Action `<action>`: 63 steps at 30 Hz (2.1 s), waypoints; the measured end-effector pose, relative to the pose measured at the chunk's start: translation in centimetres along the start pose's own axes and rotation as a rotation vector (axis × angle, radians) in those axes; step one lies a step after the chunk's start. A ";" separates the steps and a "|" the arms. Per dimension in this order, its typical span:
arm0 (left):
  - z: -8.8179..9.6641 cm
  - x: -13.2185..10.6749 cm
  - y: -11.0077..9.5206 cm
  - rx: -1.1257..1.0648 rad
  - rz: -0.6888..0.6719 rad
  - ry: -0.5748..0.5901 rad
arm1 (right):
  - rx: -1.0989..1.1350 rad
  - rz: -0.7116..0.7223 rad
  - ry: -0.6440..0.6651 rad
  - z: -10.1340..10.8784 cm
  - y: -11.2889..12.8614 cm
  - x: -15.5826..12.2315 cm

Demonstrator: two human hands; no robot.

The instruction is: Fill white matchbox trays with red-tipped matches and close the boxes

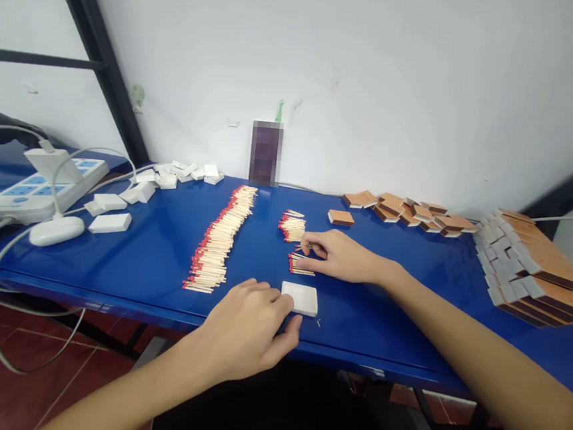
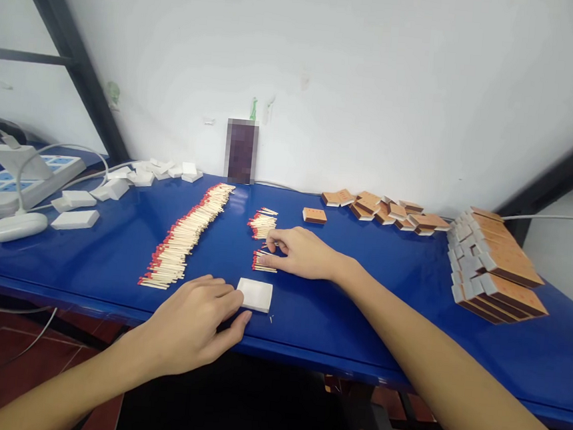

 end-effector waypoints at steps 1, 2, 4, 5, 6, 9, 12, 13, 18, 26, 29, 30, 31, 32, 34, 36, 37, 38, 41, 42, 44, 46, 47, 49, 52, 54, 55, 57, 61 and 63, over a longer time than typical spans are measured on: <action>0.0 0.0 0.0 -0.002 -0.001 0.000 | 0.003 0.000 0.000 0.0 0.0 0.0; 0.0 0.0 0.0 -0.002 -0.002 0.000 | 0.004 -0.002 0.000 0.0 0.0 0.0; -0.1 0.0 0.0 -0.003 0.000 0.002 | 0.003 -0.007 0.000 0.0 0.0 0.0; -0.1 0.0 0.0 -0.004 0.001 0.003 | 0.003 -0.009 0.000 0.0 0.0 0.0; -0.1 0.0 0.0 -0.004 0.003 0.003 | 0.003 -0.009 -0.001 0.0 0.0 0.0; 0.0 -0.1 0.0 -0.008 0.004 0.004 | -0.001 -0.005 -0.003 0.0 0.0 0.1; 0.0 -0.1 0.0 -0.009 0.002 0.001 | -0.009 -0.006 -0.003 0.1 0.0 0.0; -0.1 -0.1 0.0 -0.010 0.002 0.005 | -0.007 -0.009 -0.002 0.1 0.0 0.0; -0.2 -0.1 0.0 -0.006 0.001 0.022 | 0.014 -0.024 0.007 0.1 0.1 -0.1; -0.1 -0.1 0.0 -0.002 -0.005 0.007 | -0.001 -0.035 -0.008 0.0 0.1 0.1; 0.0 0.0 -0.1 0.002 -0.016 -0.008 | -0.011 -0.037 -0.011 0.0 0.0 0.1; 0.0 0.0 -0.1 0.004 -0.016 -0.007 | -0.013 -0.036 -0.011 0.0 0.1 0.0; 0.0 0.0 -0.1 0.005 -0.014 -0.004 | -0.014 -0.035 -0.011 0.0 0.1 0.0; -0.1 0.0 0.0 0.006 -0.010 0.000 | -0.013 -0.033 -0.010 0.0 0.1 0.0; -0.1 0.1 0.0 0.006 -0.010 0.005 | -0.005 -0.032 -0.008 0.0 0.1 0.0; -0.1 0.1 -0.1 0.007 -0.013 0.003 | 0.007 -0.036 -0.008 0.0 0.0 0.0; 0.0 0.0 -0.1 0.008 -0.015 0.001 | 0.012 -0.036 -0.009 -0.1 0.0 0.0; 0.0 0.0 -0.1 0.009 -0.017 0.000 | 0.016 -0.035 -0.011 -0.1 0.0 0.0; 0.0 0.0 0.0 0.012 -0.014 0.001 | 0.018 -0.033 -0.016 -0.1 0.0 0.1; 0.0 0.0 0.0 0.011 -0.015 0.001 | 0.016 -0.036 -0.016 -0.1 -0.1 0.1; 0.0 0.0 0.0 0.009 -0.017 -0.004 | 0.010 -0.047 -0.017 -0.1 -0.1 0.2; 0.0 0.0 -0.1 0.007 -0.020 -0.011 | 0.007 -0.056 -0.017 -0.1 -0.1 0.2; 0.0 0.0 -0.1 0.007 -0.021 -0.013 | 0.007 -0.059 -0.017 -0.1 -0.1 0.2; 0.0 0.0 -0.1 0.005 -0.021 -0.013 | 0.010 -0.057 -0.017 -0.1 -0.1 0.2; 0.0 -0.1 -0.2 -0.004 -0.021 -0.014 | 0.027 -0.036 -0.015 0.0 0.0 0.1; 0.1 -0.1 -0.1 -0.009 -0.019 -0.014 | 0.044 -0.017 -0.014 0.0 0.0 0.1; 0.1 -0.1 -0.1 -0.011 -0.019 -0.014 | 0.055 -0.010 -0.014 0.0 0.0 0.0; 0.0 -0.1 -0.1 -0.011 -0.018 -0.014 | 0.092 0.000 -0.021 0.2 0.0 0.0; 0.0 -0.1 0.0 -0.006 -0.015 -0.018 | 0.142 -0.006 -0.038 0.4 0.0 -0.1; 0.0 -0.1 -0.1 -0.005 -0.016 -0.016 | 0.134 -0.012 -0.040 0.3 0.0 -0.1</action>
Point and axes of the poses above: each hand's wrist, its own x-axis towards the middle knuckle, its own z-axis out of the back of the hand, y = z × x, the point moved 6 cm from there along x, towards the middle knuckle, and after that the axes turned 15 degrees about -z, right-handed, at the moved point
